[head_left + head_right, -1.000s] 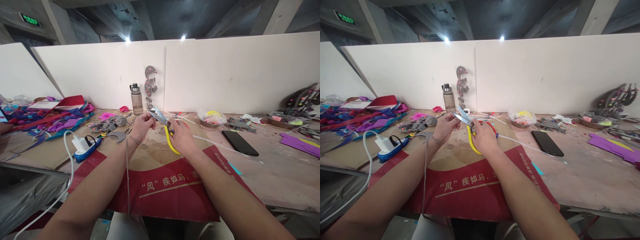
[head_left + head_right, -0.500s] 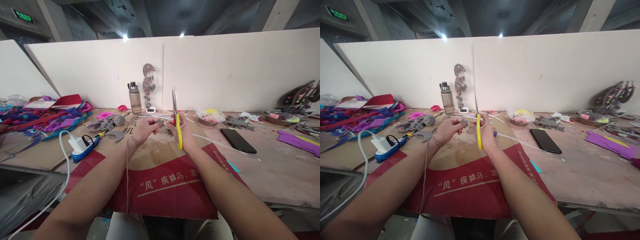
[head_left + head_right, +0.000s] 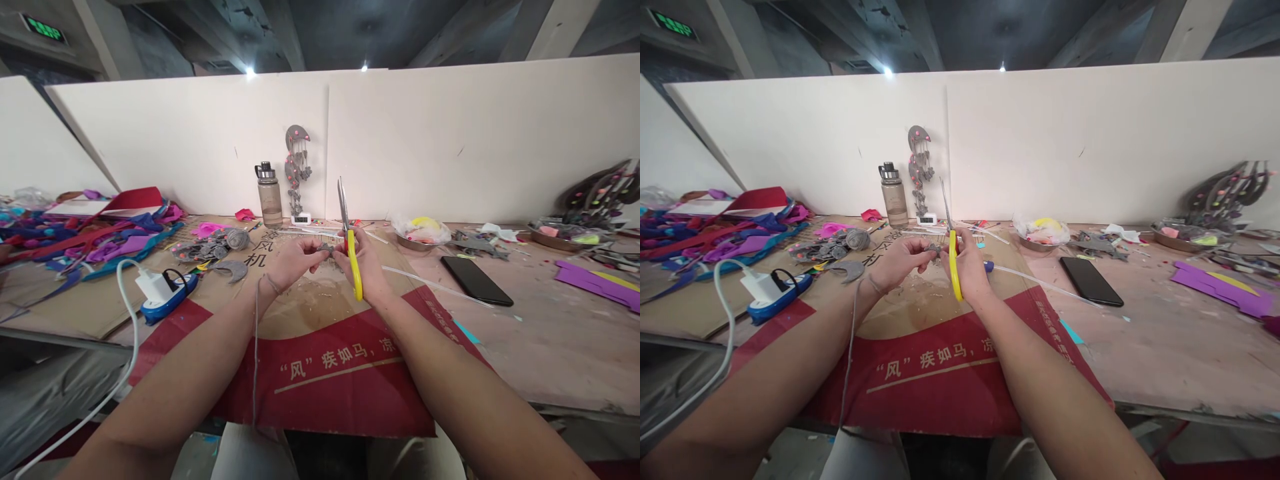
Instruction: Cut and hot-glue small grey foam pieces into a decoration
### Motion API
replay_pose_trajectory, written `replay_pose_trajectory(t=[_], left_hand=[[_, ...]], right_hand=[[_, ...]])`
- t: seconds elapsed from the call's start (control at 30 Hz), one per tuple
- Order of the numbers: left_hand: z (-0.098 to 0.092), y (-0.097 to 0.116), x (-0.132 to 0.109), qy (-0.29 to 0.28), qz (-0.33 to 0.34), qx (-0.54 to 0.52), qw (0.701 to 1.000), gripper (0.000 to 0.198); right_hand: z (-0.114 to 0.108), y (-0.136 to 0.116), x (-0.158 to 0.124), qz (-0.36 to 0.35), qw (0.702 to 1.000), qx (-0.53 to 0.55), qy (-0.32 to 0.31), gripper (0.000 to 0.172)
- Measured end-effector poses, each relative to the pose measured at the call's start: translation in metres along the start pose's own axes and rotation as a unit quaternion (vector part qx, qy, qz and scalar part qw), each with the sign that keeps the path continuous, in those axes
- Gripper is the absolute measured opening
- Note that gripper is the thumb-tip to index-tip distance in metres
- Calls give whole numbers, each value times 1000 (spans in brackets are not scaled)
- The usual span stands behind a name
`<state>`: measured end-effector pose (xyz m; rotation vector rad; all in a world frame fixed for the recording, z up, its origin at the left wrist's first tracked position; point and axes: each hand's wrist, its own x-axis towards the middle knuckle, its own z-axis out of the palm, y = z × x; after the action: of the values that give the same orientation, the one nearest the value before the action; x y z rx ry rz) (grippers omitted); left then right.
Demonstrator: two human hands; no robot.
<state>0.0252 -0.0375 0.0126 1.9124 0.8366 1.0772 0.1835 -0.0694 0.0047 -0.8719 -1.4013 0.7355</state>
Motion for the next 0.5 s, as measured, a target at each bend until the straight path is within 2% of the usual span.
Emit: replay_pose_trajectory(t=[0.27, 0.4, 0.5], left_hand=[[2, 2, -1, -21, -4, -40, 999, 29], [5, 2, -2, -23, -8, -56, 998, 28], [6, 2, -2, -17, -12, -52, 998, 28]], right_hand=[[1, -10, -2, 108, 993, 52, 19, 44], [3, -9, -1, 135, 985, 102, 24, 45], [2, -6, -1, 136, 987, 80, 33, 41]])
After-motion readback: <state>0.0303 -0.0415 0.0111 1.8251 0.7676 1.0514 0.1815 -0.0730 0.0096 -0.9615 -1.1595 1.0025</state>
